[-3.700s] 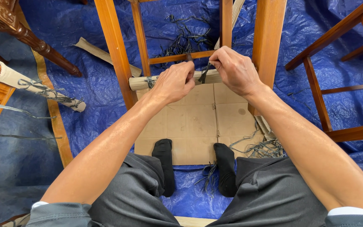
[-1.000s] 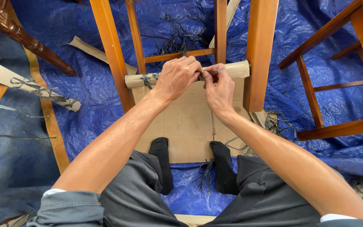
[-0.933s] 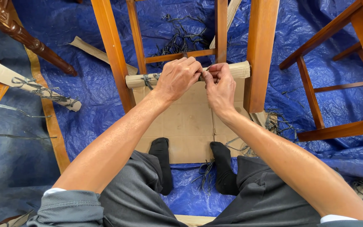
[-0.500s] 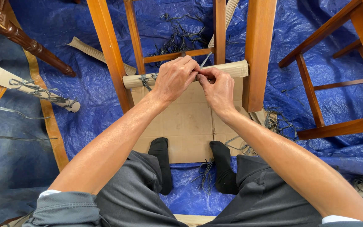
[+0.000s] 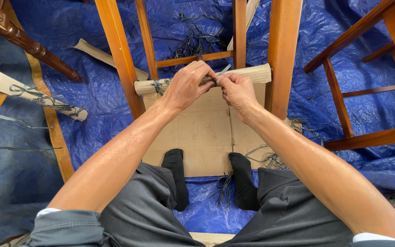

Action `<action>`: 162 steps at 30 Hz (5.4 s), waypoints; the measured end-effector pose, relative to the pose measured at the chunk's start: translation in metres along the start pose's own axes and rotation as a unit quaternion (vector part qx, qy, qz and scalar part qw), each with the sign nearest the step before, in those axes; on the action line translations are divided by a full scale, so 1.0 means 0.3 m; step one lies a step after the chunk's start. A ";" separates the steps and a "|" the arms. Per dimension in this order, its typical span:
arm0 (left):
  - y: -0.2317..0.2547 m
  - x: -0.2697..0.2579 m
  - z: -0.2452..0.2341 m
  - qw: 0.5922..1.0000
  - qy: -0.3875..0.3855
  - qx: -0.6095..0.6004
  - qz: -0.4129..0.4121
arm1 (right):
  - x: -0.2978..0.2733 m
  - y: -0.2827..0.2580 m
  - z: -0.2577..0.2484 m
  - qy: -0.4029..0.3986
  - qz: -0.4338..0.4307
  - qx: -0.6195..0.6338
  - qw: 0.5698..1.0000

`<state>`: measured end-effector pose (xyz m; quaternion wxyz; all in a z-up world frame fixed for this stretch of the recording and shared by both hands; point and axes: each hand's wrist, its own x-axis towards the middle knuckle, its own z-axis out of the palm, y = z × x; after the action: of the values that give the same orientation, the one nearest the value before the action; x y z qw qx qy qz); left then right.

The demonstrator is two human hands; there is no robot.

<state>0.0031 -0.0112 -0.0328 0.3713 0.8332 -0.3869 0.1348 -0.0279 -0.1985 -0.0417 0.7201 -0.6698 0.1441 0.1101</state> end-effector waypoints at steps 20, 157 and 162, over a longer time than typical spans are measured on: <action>-0.064 0.049 0.048 0.995 0.036 0.079 -0.042 | -0.082 -0.002 -0.042 0.041 -0.257 -0.418 0.871; 0.168 0.108 -0.206 0.954 -0.180 -0.124 -0.205 | -0.283 -0.055 -0.322 -0.173 0.058 -0.418 0.890; 0.188 0.121 -0.211 0.963 -0.059 -0.151 -0.216 | -0.285 -0.030 -0.320 -0.218 -0.008 -0.535 0.816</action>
<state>-0.0108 -0.0092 0.0582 0.4900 0.8375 -0.2347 -0.0579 -0.1105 -0.2921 -0.0089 0.2620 -0.9091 -0.1037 0.3068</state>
